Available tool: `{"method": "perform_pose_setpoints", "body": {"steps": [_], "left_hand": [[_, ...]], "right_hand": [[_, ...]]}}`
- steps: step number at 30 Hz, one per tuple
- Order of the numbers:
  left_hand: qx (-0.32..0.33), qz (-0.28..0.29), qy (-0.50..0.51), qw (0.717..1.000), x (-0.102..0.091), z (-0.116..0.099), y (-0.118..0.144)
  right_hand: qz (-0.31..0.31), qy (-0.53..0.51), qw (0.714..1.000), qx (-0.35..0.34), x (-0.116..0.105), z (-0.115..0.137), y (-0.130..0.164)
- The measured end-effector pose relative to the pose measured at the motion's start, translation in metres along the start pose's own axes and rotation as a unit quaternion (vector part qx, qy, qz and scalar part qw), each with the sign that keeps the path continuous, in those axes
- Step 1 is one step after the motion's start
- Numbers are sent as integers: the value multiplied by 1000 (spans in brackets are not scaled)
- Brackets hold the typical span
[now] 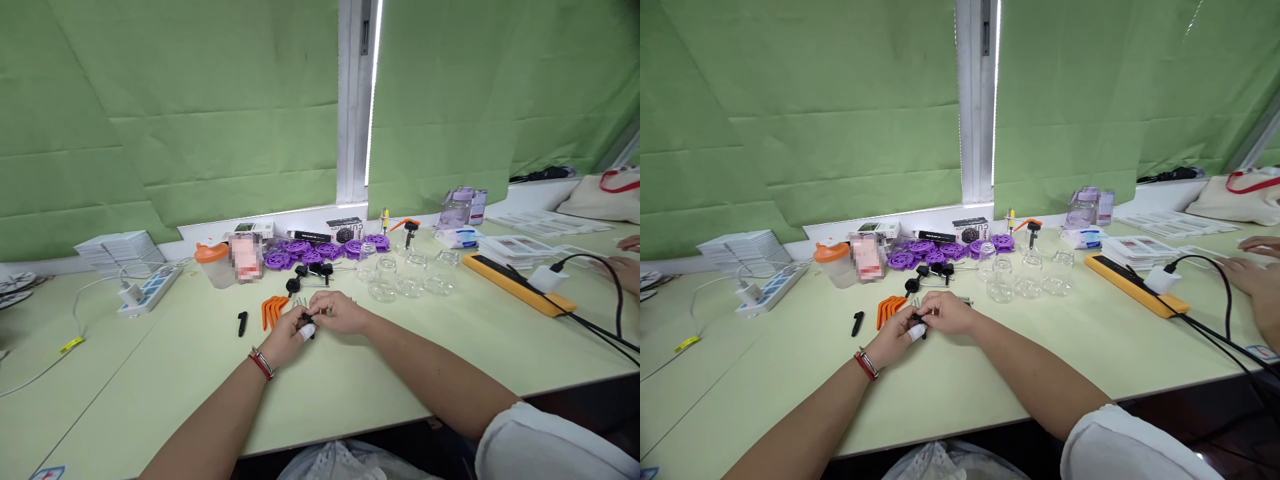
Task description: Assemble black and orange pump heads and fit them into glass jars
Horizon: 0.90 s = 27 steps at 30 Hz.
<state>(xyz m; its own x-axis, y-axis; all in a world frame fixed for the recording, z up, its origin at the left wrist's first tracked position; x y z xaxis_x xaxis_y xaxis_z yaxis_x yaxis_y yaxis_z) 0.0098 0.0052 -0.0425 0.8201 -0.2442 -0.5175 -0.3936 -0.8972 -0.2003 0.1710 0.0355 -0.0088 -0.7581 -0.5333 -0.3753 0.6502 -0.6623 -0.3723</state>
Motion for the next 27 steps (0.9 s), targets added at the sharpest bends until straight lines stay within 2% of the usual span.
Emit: {"method": "perform_pose_setpoints", "body": {"steps": [6, 13, 19, 21, 24, 25, 27], "left_hand": [[1, -3, -4, 1000, 1, 1, 0], [-1, -10, 29, 1000, 2, 2, 0], [-22, -8, -34, 999, 1, -1, 0], [12, -42, -109, 993, -9, -5, 0], [68, -164, -234, 956, -38, -6, 1], [67, -212, -272, 936, -51, -3, 3], [9, -271, -366, 890, -77, 7, 7]], "right_hand": [[1, 1, 1000, -4, 0, -3, 0], [-36, -1, 999, -5, 3, -11, 0], [-52, -63, 994, 78, 7, -20, -1], [-61, -66, 991, 102, 6, -20, -1], [-78, -66, 982, 159, 4, -22, -1], [-79, -69, 976, 189, 3, -23, -1], [-72, -79, 962, 252, 3, -26, 1]]}}
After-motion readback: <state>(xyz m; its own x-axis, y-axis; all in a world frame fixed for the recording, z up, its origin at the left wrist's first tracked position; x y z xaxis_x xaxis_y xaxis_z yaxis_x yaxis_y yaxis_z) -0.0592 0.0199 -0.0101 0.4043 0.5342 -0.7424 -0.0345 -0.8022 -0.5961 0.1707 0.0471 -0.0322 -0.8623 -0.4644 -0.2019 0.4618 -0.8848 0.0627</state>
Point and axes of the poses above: each hand's wrist, its own y-axis away from the middle knuckle, its own x-axis out of the palm, z = x × y, the point moved 2 cm from there along -y, towards the middle knuckle, and after that the axes turned 6 degrees about -y, right-handed, at the moved point
